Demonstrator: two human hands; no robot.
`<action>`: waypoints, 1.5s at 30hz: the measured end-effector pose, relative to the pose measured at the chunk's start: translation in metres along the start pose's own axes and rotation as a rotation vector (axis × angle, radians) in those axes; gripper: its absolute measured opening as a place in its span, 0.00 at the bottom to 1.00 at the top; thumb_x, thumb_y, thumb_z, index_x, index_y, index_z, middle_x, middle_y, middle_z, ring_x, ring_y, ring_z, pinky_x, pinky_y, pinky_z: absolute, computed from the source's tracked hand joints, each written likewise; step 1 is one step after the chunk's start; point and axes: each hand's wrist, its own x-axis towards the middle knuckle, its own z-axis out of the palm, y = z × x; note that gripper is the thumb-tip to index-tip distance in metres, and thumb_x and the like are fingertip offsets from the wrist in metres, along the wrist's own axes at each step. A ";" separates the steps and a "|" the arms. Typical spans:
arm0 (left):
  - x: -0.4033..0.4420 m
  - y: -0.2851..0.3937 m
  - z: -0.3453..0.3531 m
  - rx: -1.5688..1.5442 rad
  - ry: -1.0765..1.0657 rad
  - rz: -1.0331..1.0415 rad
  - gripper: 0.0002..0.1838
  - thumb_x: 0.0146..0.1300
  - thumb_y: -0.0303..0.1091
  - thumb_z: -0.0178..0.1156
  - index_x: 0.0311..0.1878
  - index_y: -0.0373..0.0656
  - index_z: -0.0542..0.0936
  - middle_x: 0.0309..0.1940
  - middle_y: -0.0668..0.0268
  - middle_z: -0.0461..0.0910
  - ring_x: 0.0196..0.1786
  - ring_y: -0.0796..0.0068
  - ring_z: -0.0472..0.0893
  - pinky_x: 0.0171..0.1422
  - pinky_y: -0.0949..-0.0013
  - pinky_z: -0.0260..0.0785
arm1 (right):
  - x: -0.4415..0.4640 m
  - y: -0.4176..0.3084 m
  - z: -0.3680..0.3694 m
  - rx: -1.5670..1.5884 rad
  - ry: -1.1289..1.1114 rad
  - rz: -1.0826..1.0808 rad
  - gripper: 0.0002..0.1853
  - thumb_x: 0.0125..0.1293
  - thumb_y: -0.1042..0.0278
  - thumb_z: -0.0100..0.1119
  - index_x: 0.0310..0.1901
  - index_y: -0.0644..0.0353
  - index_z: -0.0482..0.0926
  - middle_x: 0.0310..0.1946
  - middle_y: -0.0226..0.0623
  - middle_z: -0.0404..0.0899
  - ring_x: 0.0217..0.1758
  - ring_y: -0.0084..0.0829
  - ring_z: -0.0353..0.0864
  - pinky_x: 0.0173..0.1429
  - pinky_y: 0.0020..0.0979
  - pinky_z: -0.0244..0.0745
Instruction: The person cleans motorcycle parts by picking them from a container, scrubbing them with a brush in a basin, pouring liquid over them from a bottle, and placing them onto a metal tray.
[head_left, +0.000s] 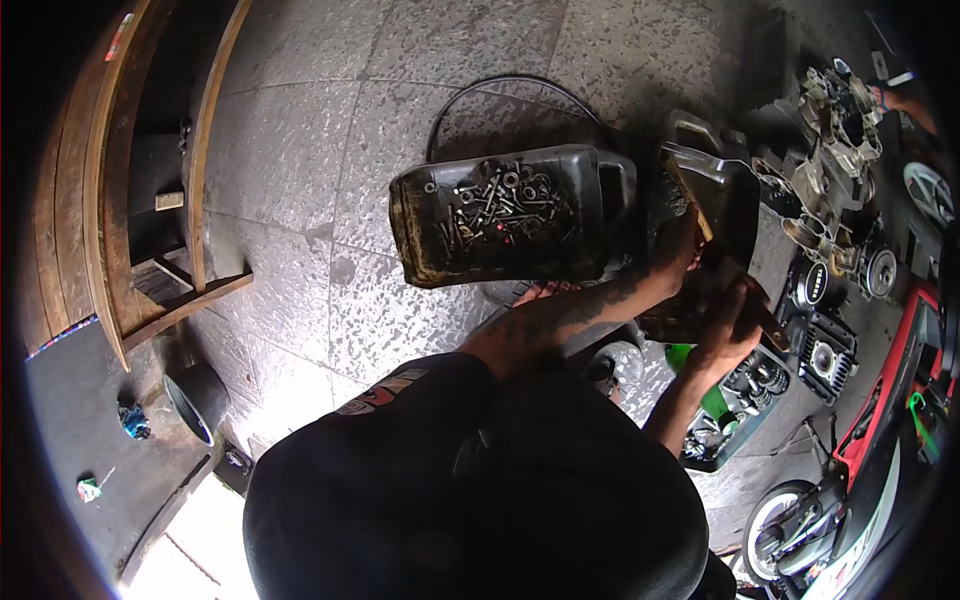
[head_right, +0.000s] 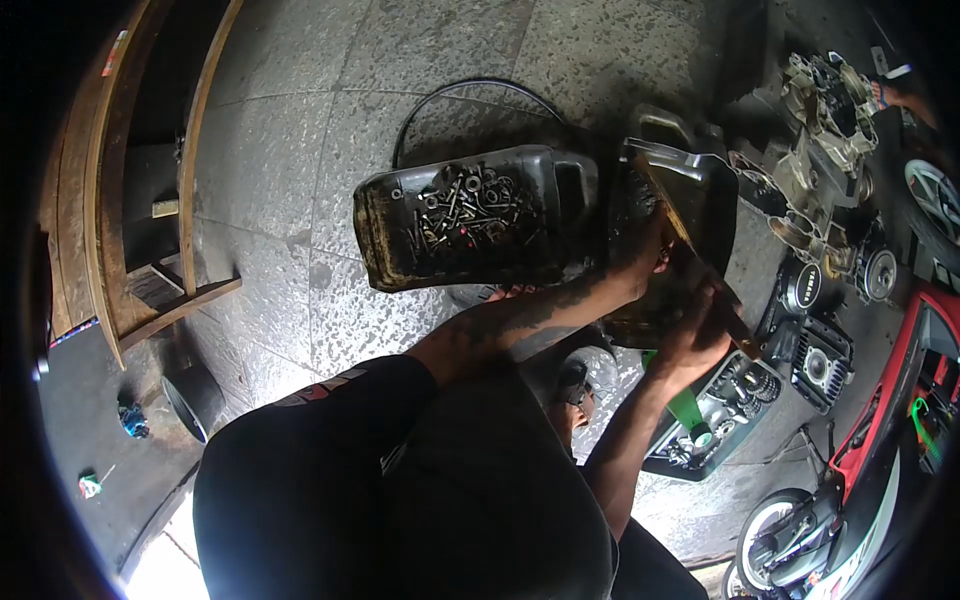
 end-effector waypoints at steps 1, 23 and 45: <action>-0.001 -0.001 0.000 -0.002 0.000 -0.010 0.17 0.67 0.52 0.52 0.39 0.46 0.74 0.26 0.73 0.72 0.26 0.83 0.70 0.31 0.75 0.65 | 0.002 0.010 0.003 0.030 0.070 -0.167 0.16 0.66 0.60 0.55 0.43 0.68 0.77 0.35 0.36 0.78 0.35 0.24 0.74 0.41 0.27 0.71; -0.014 0.024 0.006 0.117 -0.152 -0.102 0.27 0.65 0.63 0.46 0.33 0.47 0.74 0.21 0.73 0.68 0.20 0.83 0.64 0.22 0.75 0.55 | 0.002 0.114 0.020 0.215 0.155 0.205 0.14 0.63 0.67 0.58 0.46 0.67 0.80 0.41 0.43 0.81 0.44 0.31 0.77 0.52 0.33 0.70; -0.005 0.024 -0.002 -0.139 -0.421 -0.391 0.25 0.64 0.60 0.51 0.20 0.52 0.63 0.16 0.72 0.63 0.16 0.80 0.61 0.16 0.78 0.48 | -0.157 0.123 -0.032 -0.196 0.503 0.395 0.35 0.50 0.67 0.67 0.58 0.67 0.62 0.51 0.55 0.65 0.54 0.52 0.67 0.58 0.45 0.64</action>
